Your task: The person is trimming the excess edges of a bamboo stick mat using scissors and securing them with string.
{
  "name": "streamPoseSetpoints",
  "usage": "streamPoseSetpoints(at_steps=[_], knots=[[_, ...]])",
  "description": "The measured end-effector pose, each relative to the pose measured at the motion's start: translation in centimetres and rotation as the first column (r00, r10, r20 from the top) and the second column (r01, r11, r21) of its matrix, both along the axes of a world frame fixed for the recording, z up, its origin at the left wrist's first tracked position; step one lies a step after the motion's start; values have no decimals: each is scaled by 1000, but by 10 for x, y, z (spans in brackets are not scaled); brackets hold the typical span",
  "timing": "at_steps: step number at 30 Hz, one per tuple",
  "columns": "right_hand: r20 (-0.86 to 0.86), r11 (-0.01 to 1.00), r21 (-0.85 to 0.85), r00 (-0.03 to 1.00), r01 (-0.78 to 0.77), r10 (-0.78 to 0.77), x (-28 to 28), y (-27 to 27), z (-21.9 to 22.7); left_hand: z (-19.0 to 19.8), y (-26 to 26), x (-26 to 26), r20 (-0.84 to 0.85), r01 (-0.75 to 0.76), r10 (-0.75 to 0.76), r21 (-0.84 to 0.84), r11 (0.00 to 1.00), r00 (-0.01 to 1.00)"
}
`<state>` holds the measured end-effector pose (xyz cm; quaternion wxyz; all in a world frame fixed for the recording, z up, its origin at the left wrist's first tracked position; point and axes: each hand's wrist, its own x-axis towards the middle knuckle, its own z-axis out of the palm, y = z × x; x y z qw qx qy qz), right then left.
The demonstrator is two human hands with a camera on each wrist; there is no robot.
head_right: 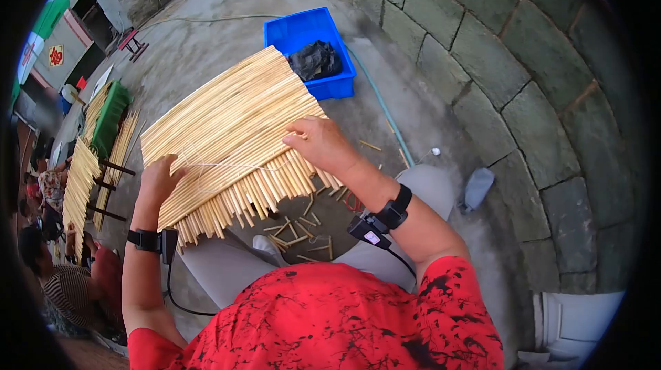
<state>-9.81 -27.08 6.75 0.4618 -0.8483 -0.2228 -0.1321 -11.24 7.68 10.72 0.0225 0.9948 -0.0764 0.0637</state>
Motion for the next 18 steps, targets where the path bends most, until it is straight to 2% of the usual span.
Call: streamPoseSetpoints(at_steps=[2, 4, 5, 7, 8, 10, 12, 13, 14, 15, 16, 17, 18], knots=[[-265, 949, 237, 953, 209, -144, 16, -28, 10, -3, -40, -21, 36, 282, -281, -219, 934, 959], [-396, 884, 249, 874, 396, -280, 36, -60, 8, -20, -75, -43, -106, 383, -392, -96, 919, 914], [-404, 877, 254, 869, 408, -287, 43, -74, -4, -32, -88, -53, -146, 411, -410, -20, 911, 900], [-587, 786, 221, 723, 577, -365, 58, -94, -39, -47, -107, -62, -178, 385, -379, 5, 923, 908], [-592, 780, 224, 718, 584, -367, 62, -97, -51, -56, -108, -62, -183, 392, -384, 8, 920, 905], [-751, 840, -11, 550, 542, -365, 65, -102, -73, -71, -111, -62, -157, 285, -277, 32, 958, 948], [-707, 894, -355, 547, 275, -449, 76, -105, -95, -74, -107, -73, -185, 297, -285, 41, 954, 940], [-647, 865, -435, 580, 251, -494, 106, -105, -88, -70, -102, -69, -121, 265, -259, 31, 964, 958], [-651, 832, -515, 538, 205, -535, 95, -110, -121, -66, -85, -78, -146, 283, -278, 11, 959, 949], [-648, 824, -535, 536, 185, -541, 94, -115, -136, -62, -69, -70, -106, 279, -278, -7, 960, 955], [-623, 815, -553, 561, 176, -544, 99, -114, -133, -58, -55, -68, -88, 247, -243, 33, 968, 966], [-643, 817, -555, 543, 156, -540, 94, -116, -149, -61, -42, -72, -102, 213, -206, 70, 974, 973], [-677, 805, -569, 462, 167, -574, 100, -116, -159, -69, -25, -69, -75, 221, -216, 73, 973, 974]])
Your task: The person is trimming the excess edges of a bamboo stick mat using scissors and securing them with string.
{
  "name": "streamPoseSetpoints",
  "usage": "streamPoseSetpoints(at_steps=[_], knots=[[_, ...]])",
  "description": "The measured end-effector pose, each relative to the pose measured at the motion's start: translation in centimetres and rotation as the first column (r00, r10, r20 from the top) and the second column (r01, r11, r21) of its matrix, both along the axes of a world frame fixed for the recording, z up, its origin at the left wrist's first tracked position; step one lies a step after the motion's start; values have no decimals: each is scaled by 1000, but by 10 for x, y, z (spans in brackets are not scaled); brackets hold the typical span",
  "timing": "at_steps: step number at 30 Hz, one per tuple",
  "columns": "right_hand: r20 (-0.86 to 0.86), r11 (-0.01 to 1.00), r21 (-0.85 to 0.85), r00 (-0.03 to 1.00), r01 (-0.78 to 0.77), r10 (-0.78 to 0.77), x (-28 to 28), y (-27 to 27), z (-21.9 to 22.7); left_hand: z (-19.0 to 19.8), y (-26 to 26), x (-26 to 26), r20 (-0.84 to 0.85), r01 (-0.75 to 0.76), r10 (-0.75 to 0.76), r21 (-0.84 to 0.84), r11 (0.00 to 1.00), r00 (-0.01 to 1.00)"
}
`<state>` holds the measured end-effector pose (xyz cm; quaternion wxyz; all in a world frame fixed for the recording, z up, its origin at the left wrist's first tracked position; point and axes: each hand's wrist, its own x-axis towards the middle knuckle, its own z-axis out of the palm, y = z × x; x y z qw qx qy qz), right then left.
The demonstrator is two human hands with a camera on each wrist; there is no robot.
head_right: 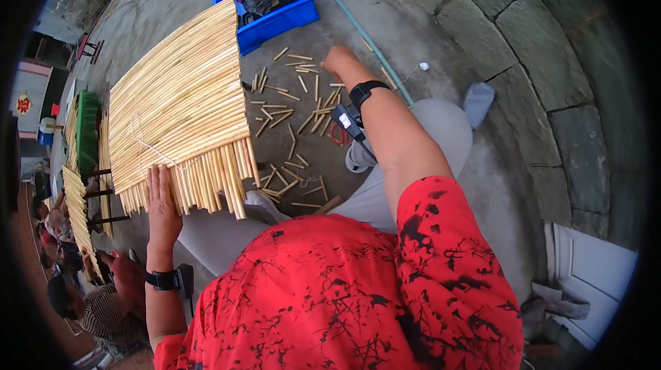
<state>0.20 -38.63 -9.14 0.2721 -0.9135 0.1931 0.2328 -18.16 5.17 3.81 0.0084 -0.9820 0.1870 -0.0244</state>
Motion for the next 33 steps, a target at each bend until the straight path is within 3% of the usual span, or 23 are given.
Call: streamPoseSetpoints(at_steps=[1, 3, 4, 5, 7, 8, 10, 12, 13, 14, 16, 19, 21, 23, 27, 30, 33], knots=[[-67, 997, -13, 995, 72, -73, -1, -1, -8, -7, 14, -1, -1, 0, 0, 0, 1000, 1000], [-147, 995, -40, 986, -89, 83, -24, 3, -45, -9, 43, 1, 13, -110, 109, 33, 993, 994], [-171, 989, -95, 981, -113, 95, -38, -19, -108, -10, 48, 0, 1, -94, 94, 12, 995, 996], [-165, 977, -130, 975, -169, 147, -19, -18, -154, -5, 50, 0, 33, -131, 130, 32, 991, 991], [-231, 971, -141, 960, -194, 158, -31, 5, -108, -10, 54, -10, -25, -124, 124, -20, 992, 992], [-227, 969, -126, 957, -212, 180, -23, 12, -133, 5, 36, -20, -107, -146, 140, -43, 988, 984], [-131, 905, -210, 928, -371, 350, -27, -1, -204, 13, 18, -31, -61, -56, 52, -73, 996, 997], [-187, 961, -163, 963, -225, 194, -44, 10, -177, 9, 6, -24, 26, 50, -48, -99, 994, 999], [-266, 962, -123, 942, -245, 205, -46, 11, -162, 4, 5, -31, 76, 96, -88, -97, 991, 993], [-199, 982, -174, 979, -80, 44, -53, 9, -201, -10, -1, -35, 89, 212, -205, -84, 974, 975], [-303, 973, -144, 944, -179, 129, -60, 6, -211, -16, -8, -38, 62, 249, -244, -95, 964, 968], [-226, 994, -97, 974, -55, 32, -75, 2, -231, -25, -6, -23, 16, 251, -251, -109, 962, 968], [-192, 985, -125, 977, -118, 92, -89, 9, -210, -26, -2, -28, 11, 246, -246, -105, 963, 969], [-197, 990, -133, 980, -49, 22, -87, 15, -191, -25, -1, -24, 16, 250, -250, -124, 960, 968], [-217, 983, -175, 976, -62, 23, -92, 25, -218, -23, 2, -24, -10, 230, -233, -133, 964, 972], [-216, 957, -237, 969, -169, 118, -89, 21, -248, -23, 2, -24, 8, 236, -237, -134, 963, 972], [-37, 939, -333, 996, -84, 76, -96, 36, -222, -15, 5, -25, 56, 259, -254, -124, 958, 966]])
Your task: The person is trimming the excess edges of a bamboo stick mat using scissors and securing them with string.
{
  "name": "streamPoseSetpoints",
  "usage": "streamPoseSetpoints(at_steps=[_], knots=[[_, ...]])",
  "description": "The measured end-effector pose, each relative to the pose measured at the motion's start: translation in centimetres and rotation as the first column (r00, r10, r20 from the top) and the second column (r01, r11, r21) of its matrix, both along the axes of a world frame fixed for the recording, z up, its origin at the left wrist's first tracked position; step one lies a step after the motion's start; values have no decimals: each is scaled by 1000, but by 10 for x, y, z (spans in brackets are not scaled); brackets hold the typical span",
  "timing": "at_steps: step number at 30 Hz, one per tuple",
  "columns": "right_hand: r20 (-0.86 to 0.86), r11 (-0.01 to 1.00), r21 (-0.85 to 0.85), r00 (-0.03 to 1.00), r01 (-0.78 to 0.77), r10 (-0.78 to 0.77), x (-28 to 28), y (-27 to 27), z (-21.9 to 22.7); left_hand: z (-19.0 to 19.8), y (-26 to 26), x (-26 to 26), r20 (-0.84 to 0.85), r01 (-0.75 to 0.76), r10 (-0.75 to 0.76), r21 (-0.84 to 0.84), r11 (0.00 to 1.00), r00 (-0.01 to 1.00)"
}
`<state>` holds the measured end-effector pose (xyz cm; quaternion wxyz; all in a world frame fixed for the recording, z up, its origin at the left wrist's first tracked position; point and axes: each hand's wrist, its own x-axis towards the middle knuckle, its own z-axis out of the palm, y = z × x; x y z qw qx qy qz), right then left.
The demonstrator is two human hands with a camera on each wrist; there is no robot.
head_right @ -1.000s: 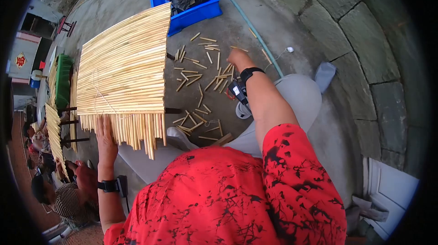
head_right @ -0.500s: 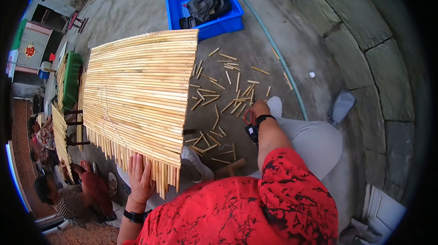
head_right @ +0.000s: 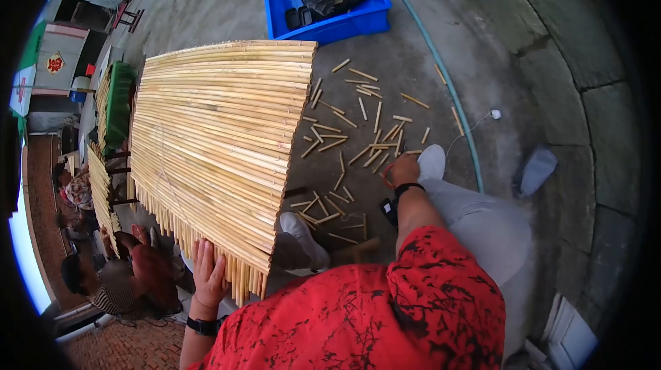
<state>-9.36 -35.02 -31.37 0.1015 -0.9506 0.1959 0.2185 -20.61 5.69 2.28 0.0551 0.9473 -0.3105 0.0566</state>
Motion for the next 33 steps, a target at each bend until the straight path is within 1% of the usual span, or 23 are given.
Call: streamPoseSetpoints(at_steps=[1, 2, 4, 6, 9, 10, 11, 12, 13, 14, 15, 18, 19, 20, 21, 22, 24, 25, 26, 28, 30, 32, 33], knots=[[-10, 999, 44, 1000, -24, 24, 0, -3, 6, 4, 2, 0, -3, 13, -13, 6, 1000, 1000], [-10, 999, 45, 1000, -24, 25, -2, -13, -8, 5, 1, -1, -14, 29, -29, -4, 1000, 999], [11, 999, -24, 999, 42, -42, 3, -9, -49, 24, -4, 1, -15, 29, -29, 21, 999, 999], [77, 996, -33, 994, 78, -75, 2, -7, -59, 33, -6, 1, -22, 30, -29, 26, 999, 999], [113, 983, -4, 977, 183, -181, 4, -5, -35, 54, -7, 2, 55, 14, -15, 19, 1000, 998], [144, 967, 110, 959, 231, -246, 7, -2, -22, 72, -11, 10, 132, 5, -1, -26, 1000, 991], [166, 941, 213, 940, 262, -299, 12, -4, -6, 76, -10, 9, 151, -8, 14, -39, 999, 988], [172, 938, 219, 935, 270, -310, 20, -1, 30, 84, -8, 11, 174, -11, 19, -48, 999, 985], [-15, 796, 465, 902, 389, -432, 29, 1, 79, 100, -9, 13, 206, -30, 31, -7, 1000, 978], [-224, 576, 648, 847, 499, -482, 31, 0, 109, 107, -5, 14, 216, -49, 73, -115, 992, 974], [88, 890, 394, 955, 228, -284, 39, 2, 42, 118, -4, 18, 211, -57, 95, -182, 982, 973], [151, 878, 450, 955, 164, -256, 64, 15, 66, 155, 1, 35, 147, -64, 132, -397, 916, 980], [171, 876, 455, 949, 163, -265, 72, 19, 75, 164, 6, 41, 120, -116, 193, -469, 876, 974], [257, 820, 560, 917, 116, -305, 80, 23, 87, 178, -2, 47, 132, -78, 169, -517, 853, 977], [337, 756, 652, 873, 54, -352, 87, 27, 100, 178, 22, 53, 132, -59, 172, -604, 795, 976], [359, 755, 654, 860, 45, -362, 93, 29, 117, 177, 50, 62, 133, -36, 174, -685, 728, 976], [463, 677, 733, 777, -65, -427, 102, 32, 156, 189, 57, 72, 150, -46, 301, -828, 559, 942], [542, 681, 720, 718, -130, -436, 104, 32, 168, 199, 59, 75, 75, -74, 271, -863, 500, 960], [559, 685, 715, 702, -138, -442, 107, 33, 179, 209, 64, 81, 69, -53, 212, -851, 523, 975], [520, 559, 808, 667, -184, -533, 112, 31, 196, 224, 69, 90, 136, -14, 205, -802, 597, 969], [537, 547, 810, 644, -212, -545, 115, 27, 208, 234, 72, 98, 163, 22, 182, -800, 600, 970], [487, 387, 872, 602, -298, -633, 101, 25, 239, 241, 75, 102, 181, 46, 164, -796, 604, 970], [494, 392, 869, 598, -303, -632, 91, 22, 256, 244, 76, 103, 179, 37, 181, -804, 593, 967]])
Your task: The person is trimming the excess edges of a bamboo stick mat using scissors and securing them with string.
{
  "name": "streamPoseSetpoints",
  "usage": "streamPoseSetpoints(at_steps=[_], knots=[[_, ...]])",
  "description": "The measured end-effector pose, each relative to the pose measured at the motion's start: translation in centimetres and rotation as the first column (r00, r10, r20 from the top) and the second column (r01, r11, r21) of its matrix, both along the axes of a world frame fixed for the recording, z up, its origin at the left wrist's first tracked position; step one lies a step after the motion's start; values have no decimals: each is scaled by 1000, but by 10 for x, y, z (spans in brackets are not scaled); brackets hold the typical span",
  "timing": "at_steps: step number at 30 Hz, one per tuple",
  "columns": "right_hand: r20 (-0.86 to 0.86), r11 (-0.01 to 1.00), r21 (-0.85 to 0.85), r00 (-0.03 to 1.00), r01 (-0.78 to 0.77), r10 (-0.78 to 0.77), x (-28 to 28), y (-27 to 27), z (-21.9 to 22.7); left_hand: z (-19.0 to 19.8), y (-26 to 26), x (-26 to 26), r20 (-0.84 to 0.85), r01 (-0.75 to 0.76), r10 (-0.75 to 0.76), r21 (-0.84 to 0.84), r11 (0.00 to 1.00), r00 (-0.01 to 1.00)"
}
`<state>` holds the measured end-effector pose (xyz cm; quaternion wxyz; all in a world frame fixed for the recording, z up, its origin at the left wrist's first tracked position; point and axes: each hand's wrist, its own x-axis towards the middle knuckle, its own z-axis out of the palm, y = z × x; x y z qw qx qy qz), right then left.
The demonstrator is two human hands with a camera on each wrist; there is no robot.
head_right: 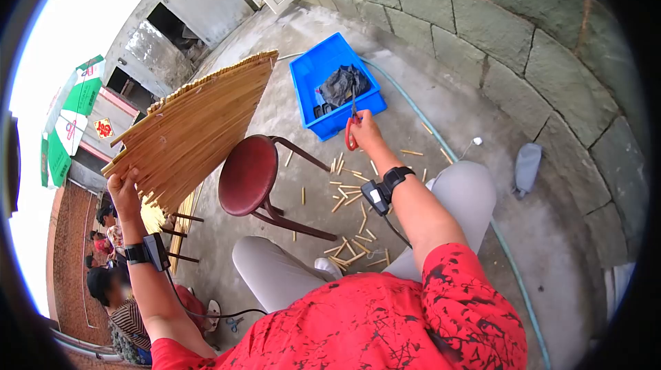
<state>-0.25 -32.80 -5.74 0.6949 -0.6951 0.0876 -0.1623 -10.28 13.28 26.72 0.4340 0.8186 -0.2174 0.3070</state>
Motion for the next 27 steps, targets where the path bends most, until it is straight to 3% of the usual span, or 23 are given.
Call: streamPoseSetpoints(at_steps=[3, 6, 8, 13, 15, 19, 21, 23, 25, 27], knots=[[-118, 995, 100, 993, -20, 32, -25, -2, 48, 8, 5, 2, 16, 1, 0, -22, 1000, 1000], [-60, 981, 185, 997, 59, -48, -32, 4, 62, 13, 12, 0, 48, -20, 19, 2, 1000, 999], [20, 952, 305, 1000, -14, 8, -42, 7, 81, 13, 17, -7, 55, 3, -2, -21, 1000, 998], [186, 899, 411, 979, -152, 81, -35, 27, 131, 8, 39, -32, 35, 8, -6, -73, 997, 999], [283, 793, 550, 952, -261, 117, -32, 38, 153, 3, 50, -39, 5, 9, -8, -107, 994, 1000], [345, 680, 630, 920, -375, 188, -25, 58, 171, -7, 62, -49, -8, 71, -75, -227, 971, 997], [341, 712, 595, 919, -373, 196, -20, 62, 177, -12, 69, -54, 2, 78, -81, -281, 956, 997], [393, 810, 504, 915, -298, 93, -9, 66, 181, -16, 73, -59, 6, 101, -104, -310, 945, 995], [458, 817, 464, 882, -342, 109, -7, 65, 184, -19, 79, -63, 13, 157, -164, -364, 918, 986], [586, 881, 307, 801, -360, 123, -5, 65, 191, -22, 91, -65, 7, 162, -172, -369, 915, 985]])
